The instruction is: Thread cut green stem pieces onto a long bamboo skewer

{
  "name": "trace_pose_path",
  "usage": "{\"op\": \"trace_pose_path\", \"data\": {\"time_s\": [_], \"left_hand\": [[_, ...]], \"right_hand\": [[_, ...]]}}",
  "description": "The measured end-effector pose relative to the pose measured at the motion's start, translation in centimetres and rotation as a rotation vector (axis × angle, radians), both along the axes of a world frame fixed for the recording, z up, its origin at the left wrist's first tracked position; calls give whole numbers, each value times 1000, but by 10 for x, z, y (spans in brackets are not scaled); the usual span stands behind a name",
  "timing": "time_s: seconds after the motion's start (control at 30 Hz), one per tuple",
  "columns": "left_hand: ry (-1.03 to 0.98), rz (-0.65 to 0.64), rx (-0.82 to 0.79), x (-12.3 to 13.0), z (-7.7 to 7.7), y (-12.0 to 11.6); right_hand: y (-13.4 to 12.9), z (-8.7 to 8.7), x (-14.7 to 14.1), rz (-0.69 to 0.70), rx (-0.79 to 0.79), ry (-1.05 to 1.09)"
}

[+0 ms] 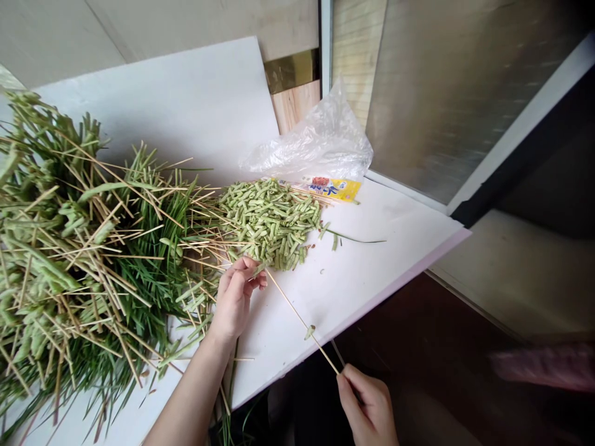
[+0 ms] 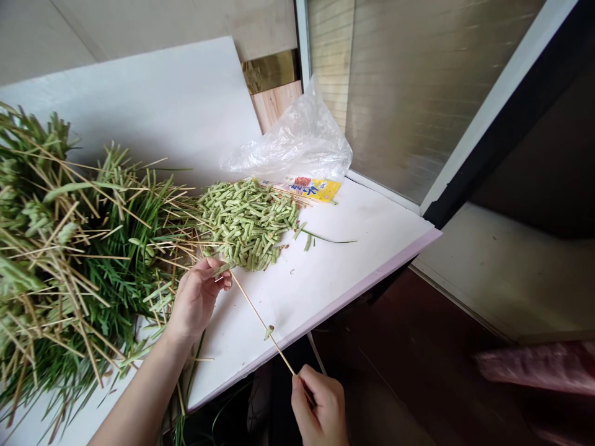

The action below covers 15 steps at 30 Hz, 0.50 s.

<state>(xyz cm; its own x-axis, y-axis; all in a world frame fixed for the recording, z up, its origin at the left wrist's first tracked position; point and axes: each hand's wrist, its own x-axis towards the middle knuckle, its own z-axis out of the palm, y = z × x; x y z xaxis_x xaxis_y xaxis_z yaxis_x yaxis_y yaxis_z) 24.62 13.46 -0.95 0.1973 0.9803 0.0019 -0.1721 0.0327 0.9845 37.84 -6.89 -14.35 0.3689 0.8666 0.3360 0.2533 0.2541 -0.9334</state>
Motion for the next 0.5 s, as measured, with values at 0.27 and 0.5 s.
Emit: {"op": "trace_pose_path", "data": {"time_s": [0.27,0.5], "left_hand": [[-25,-15,23,-2,-1,1],[45,-29,65,-4,-3,2]], "right_hand": [[0,0,0,-5,-10,-4],[0,0,0,-10,-40,2]]}}
